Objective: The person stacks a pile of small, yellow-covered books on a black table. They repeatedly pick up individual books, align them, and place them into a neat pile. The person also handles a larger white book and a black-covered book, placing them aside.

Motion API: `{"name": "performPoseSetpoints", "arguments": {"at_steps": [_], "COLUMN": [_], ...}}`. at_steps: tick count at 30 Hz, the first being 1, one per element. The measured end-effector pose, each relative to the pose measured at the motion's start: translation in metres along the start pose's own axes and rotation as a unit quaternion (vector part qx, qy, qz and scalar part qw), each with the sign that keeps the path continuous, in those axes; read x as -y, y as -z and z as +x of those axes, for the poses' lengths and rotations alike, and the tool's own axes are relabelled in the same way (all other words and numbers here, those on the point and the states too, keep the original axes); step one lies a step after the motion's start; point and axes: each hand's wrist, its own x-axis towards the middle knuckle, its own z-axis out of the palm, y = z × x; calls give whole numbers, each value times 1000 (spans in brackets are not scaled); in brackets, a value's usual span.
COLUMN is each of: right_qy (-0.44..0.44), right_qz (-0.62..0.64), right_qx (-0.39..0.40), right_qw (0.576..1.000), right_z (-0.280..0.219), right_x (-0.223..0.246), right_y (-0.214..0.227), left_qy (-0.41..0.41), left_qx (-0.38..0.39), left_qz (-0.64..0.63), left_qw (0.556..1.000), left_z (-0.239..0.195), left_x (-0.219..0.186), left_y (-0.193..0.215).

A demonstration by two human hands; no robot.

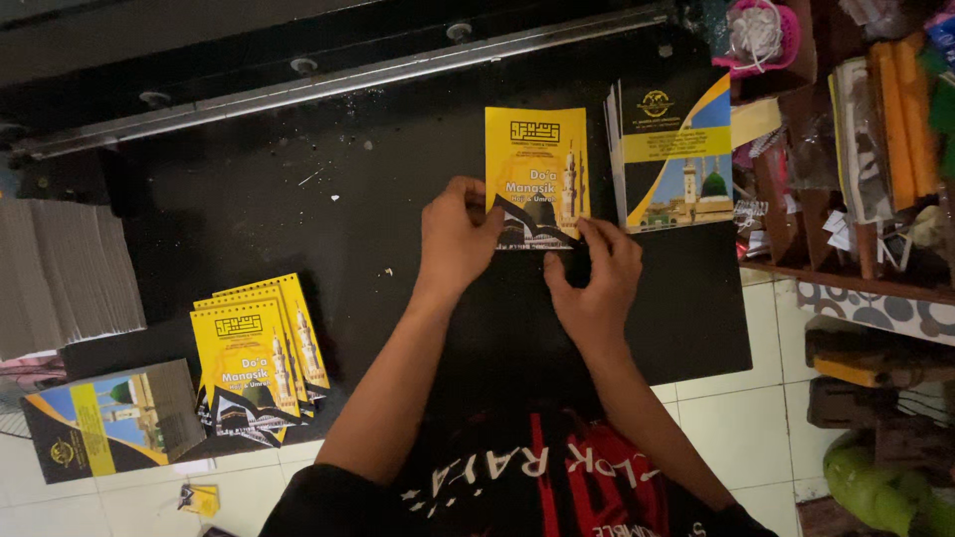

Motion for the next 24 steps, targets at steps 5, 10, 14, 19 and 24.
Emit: {"name": "performPoseSetpoints", "arguments": {"at_steps": [5,10,14,19,24], "right_qy": [0,-22,-14,-17,-58], "right_qz": [5,98,303,377,512], "right_qx": [9,-8,56,195,187], "right_qw": [1000,995,951,905,836], "right_z": [0,-2,-1,-26,-56], "right_x": [1,17,52,53,-16], "right_y": [2,8,4,-21,-73], "left_qy": [-12,-57,-117,-165,-193], "left_qx": [-12,56,129,137,49], "left_qz": [-5,-93,-126,-225,-242], "left_qw": [1000,992,977,950,950], "left_z": [5,-11,-44,-82,-94], "left_x": [16,33,51,42,73], "left_y": [-3,22,66,93,53]}}
